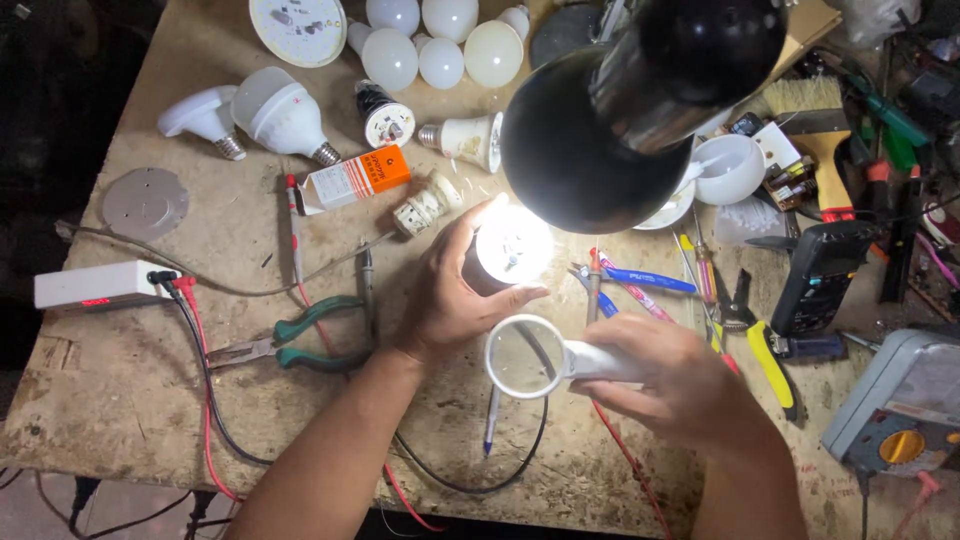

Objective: Repairing and testing LED bulbs using a soldering iron and pliers at a workbench.

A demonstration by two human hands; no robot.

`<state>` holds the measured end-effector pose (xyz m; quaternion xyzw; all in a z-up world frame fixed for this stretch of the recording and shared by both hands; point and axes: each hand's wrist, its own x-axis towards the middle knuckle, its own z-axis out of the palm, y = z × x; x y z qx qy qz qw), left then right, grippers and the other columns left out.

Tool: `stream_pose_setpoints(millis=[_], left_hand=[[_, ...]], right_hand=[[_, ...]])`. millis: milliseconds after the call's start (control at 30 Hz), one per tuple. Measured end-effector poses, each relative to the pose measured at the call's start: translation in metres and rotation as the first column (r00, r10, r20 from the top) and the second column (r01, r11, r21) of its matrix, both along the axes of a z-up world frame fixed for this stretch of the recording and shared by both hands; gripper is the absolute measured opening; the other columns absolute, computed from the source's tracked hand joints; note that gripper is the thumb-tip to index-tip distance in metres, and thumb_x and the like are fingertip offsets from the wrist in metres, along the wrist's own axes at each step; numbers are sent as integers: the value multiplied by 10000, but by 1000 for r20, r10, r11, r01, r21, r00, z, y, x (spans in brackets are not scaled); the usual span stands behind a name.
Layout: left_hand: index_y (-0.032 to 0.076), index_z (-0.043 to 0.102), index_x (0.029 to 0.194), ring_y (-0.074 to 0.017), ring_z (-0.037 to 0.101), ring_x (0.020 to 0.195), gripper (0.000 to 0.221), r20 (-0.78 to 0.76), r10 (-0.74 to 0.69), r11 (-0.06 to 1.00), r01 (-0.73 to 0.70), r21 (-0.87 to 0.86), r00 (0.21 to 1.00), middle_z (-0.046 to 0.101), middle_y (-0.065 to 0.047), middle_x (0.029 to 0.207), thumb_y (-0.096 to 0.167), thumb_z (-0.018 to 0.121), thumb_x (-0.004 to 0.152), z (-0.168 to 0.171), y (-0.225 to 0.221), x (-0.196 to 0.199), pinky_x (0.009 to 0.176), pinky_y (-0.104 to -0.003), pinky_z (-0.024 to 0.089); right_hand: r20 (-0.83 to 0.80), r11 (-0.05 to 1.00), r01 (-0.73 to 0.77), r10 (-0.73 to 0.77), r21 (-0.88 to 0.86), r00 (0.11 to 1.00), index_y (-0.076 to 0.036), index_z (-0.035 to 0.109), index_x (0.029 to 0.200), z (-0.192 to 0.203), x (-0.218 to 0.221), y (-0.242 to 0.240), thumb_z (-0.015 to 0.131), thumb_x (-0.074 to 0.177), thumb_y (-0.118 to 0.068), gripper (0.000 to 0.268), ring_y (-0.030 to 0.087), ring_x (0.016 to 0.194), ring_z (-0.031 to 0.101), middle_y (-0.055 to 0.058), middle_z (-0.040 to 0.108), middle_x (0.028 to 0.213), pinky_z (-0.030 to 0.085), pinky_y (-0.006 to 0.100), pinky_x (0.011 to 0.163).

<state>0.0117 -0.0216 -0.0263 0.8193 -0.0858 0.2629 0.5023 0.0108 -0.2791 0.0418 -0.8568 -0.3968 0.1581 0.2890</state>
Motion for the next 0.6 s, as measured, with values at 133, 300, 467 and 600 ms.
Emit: stream_pose_setpoints(millis=[133, 300, 467, 600], left_hand=[[-4, 520, 1403, -296, 611, 1316, 838, -57, -50, 998, 48, -42, 997, 630, -186, 1401, 304, 917, 732, 1, -2, -2, 1152, -361, 457], [-1, 538, 1372, -294, 649, 1256, 763, 2, -92, 996, 92, -20, 996, 661, -169, 1339, 261, 927, 771, 5, -3, -3, 1112, -357, 496], [29, 564, 1337, -296, 673, 1222, 790, 44, -74, 997, 73, 27, 996, 671, -148, 1314, 376, 944, 739, -3, -6, -3, 1093, -375, 515], [36, 565, 1345, -302, 669, 1220, 784, 54, -75, 997, 73, 27, 996, 675, -148, 1310, 348, 957, 742, -5, -6, -3, 1094, -383, 519]], right_hand=[[157, 920, 298, -344, 255, 926, -81, 747, 1100, 9, -8, -1, 878, 719, -311, 464, 215, 879, 752, 104, 778, 1057, 591, 322, 765], [277, 885, 334, -427, 325, 861, -90, 732, 1106, -1, -5, -3, 897, 722, -317, 475, 229, 948, 745, 116, 769, 1098, 567, 340, 839], [179, 874, 318, -402, 367, 898, -81, 749, 1057, 1, -2, 4, 904, 719, -267, 416, 210, 926, 735, 112, 773, 1042, 547, 313, 836], [213, 880, 293, -389, 374, 896, -60, 739, 1064, 0, -3, 4, 896, 736, -255, 413, 227, 923, 737, 130, 771, 1058, 559, 330, 843]])
